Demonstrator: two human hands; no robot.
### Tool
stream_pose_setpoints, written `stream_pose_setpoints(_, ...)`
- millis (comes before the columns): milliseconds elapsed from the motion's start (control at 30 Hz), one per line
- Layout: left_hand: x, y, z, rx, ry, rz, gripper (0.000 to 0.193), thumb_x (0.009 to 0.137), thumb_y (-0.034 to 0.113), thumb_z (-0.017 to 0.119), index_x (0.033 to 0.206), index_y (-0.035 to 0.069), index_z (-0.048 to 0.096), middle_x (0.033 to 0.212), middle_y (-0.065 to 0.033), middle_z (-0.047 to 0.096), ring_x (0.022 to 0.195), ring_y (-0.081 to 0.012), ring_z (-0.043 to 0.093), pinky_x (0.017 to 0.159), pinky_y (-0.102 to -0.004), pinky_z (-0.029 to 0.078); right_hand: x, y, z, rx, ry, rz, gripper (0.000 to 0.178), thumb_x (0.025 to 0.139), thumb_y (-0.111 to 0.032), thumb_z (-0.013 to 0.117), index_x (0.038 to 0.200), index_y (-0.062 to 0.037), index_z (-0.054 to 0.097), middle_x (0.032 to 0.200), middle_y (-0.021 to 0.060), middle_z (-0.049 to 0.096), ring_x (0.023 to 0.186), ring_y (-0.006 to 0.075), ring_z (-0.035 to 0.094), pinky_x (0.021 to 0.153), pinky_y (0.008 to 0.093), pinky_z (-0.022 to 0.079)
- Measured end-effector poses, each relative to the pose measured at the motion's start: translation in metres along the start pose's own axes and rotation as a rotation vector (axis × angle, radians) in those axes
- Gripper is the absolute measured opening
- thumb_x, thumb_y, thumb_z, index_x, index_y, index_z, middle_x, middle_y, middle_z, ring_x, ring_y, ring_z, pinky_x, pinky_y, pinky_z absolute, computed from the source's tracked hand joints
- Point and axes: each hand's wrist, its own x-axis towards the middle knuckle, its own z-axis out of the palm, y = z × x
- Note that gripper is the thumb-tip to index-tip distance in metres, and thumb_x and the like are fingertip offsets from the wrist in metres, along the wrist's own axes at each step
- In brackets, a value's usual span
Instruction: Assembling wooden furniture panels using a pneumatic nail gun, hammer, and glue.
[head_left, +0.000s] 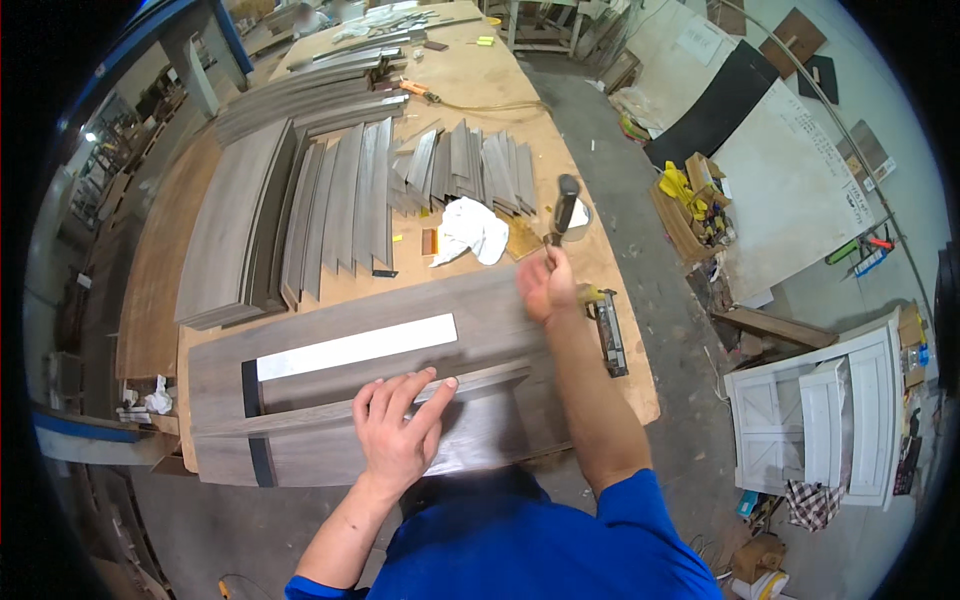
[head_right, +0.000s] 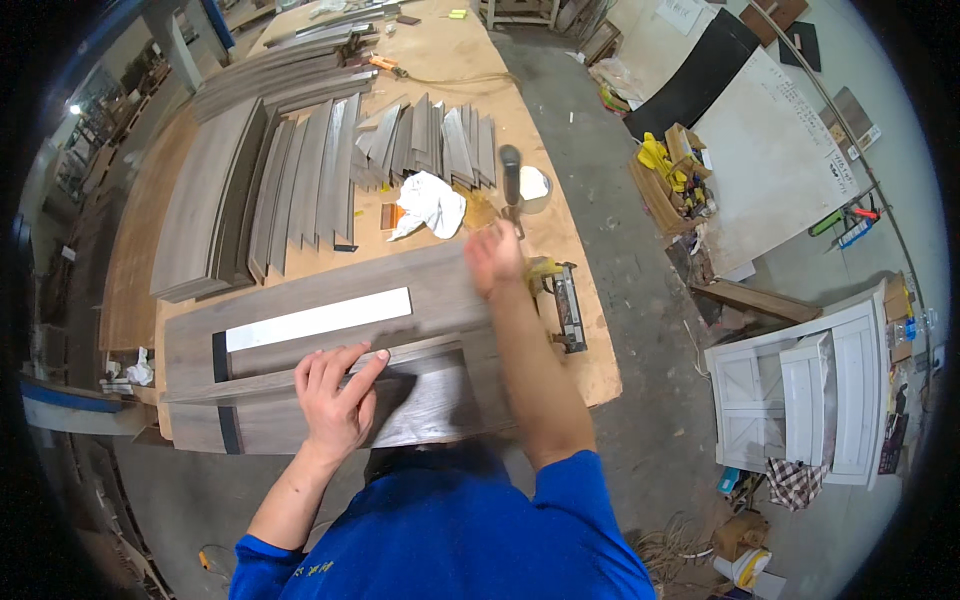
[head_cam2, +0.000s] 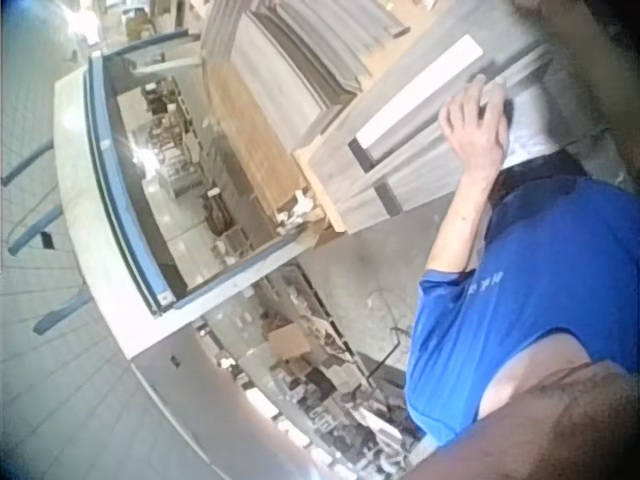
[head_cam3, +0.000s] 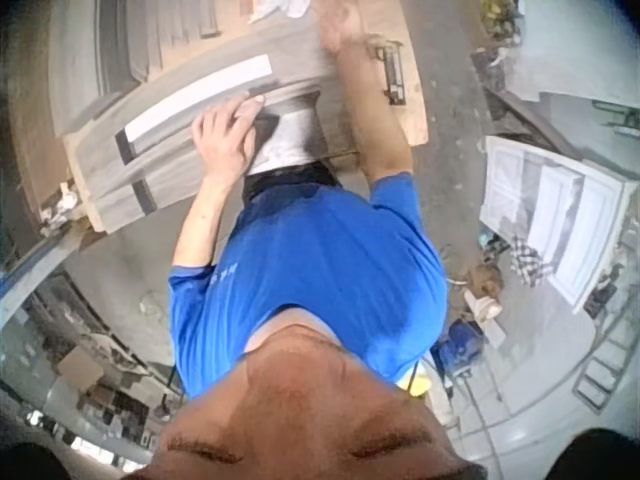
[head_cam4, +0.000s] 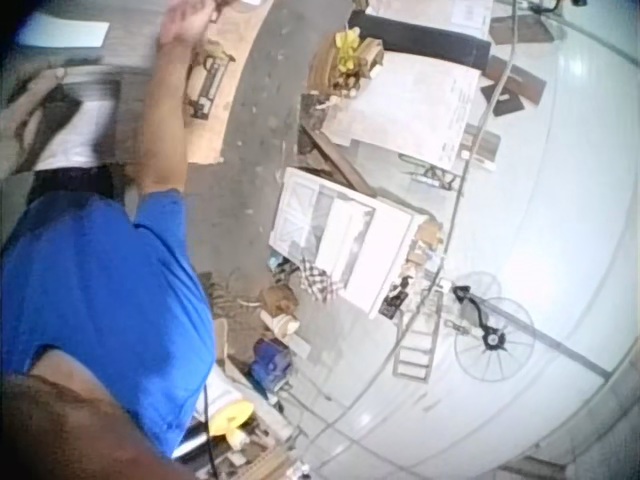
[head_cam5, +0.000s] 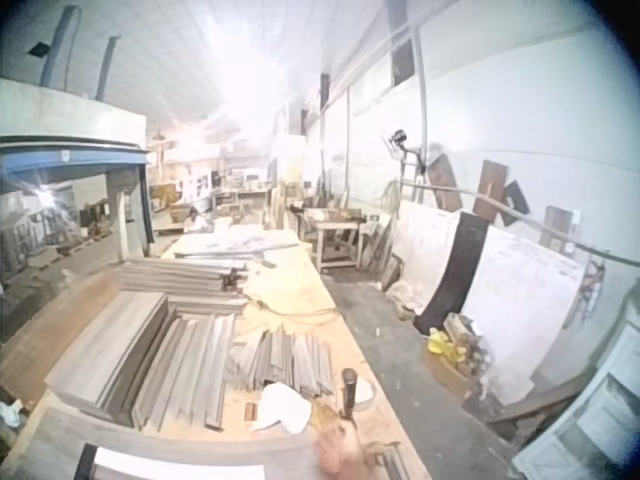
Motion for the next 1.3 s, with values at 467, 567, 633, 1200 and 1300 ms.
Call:
stream_pose_setpoints(467, -0.01, 0.008, -0.001, -0.04, -0.035, -0.007, 0.047, 0.069, 0.006, 0.067, 0.113, 0.023, 0.07, 0.114, -0.0035, 0.064, 0.103, -0.0238, 0.059, 0.095, -0.0459, 0.038, 0.038, -0.134, -0.017, -2.171, 0.016, -1.207, 0.044, 0.091, -0.026, 0.059, 0.131, -0.009, 0.055, 0.14, 0.019, 0.048, 0.134, 0.0347, 0.042, 0.107, 0.052, 0.035)
stream_pose_setpoints(567, -0.006, 0.008, 0.002, -0.025, -0.04, -0.008, 0.038, 0.075, 0.012, 0.066, 0.111, 0.025, 0.072, 0.113, -0.0019, 0.065, 0.101, -0.0215, 0.059, 0.095, -0.0424, 0.036, 0.122, -0.094, -0.1, -1.731, 0.541, -0.897, 0.058, 0.093, -0.04, 0.053, 0.144, -0.0132, 0.045, 0.15, 0.0236, 0.036, 0.14, 0.0405, 0.033, 0.112, 0.0541, 0.028)
stream_pose_setpoints(633, -0.014, 0.012, -0.003, -0.009, -0.038, -0.006, 0.042, 0.069, 0.006, 0.063, 0.108, 0.02, 0.07, 0.109, -0.0055, 0.065, 0.099, -0.0256, 0.06, 0.093, -0.0462, 0.038, 0.113, -0.073, -0.113, -2.069, 0.489, -0.834, 0.066, 0.093, -0.051, 0.047, 0.148, -0.0151, 0.04, 0.151, 0.0259, 0.033, 0.14, 0.0444, 0.03, 0.113, 0.0553, 0.027)
stream_pose_setpoints(1200, 0.001, 0.007, -0.006, -0.006, -0.064, -0.059, 0.042, 0.069, 0.003, 0.064, 0.108, 0.018, 0.07, 0.109, -0.0066, 0.065, 0.097, -0.0262, 0.06, 0.09, -0.0462, 0.039, 0.041, -0.184, -0.086, -2.306, -0.333, -0.616, 0.025, 0.088, -0.019, 0.058, 0.11, -0.0092, 0.06, 0.113, 0.0145, 0.057, 0.107, 0.0357, 0.057, 0.097, 0.0457, 0.046)
stream_pose_setpoints(1300, 0.008, 0.007, -0.005, -0.033, -0.058, -0.011, 0.044, 0.07, 0.006, 0.066, 0.112, 0.018, 0.07, 0.11, -0.0062, 0.065, 0.097, -0.0257, 0.06, 0.089, -0.044, 0.04, 0.02, -0.201, -0.101, -2.21, -0.189, -0.792, 0.025, 0.089, -0.019, 0.057, 0.111, -0.0065, 0.058, 0.104, 0.0155, 0.059, 0.099, 0.036, 0.059, 0.087, 0.0439, 0.049)
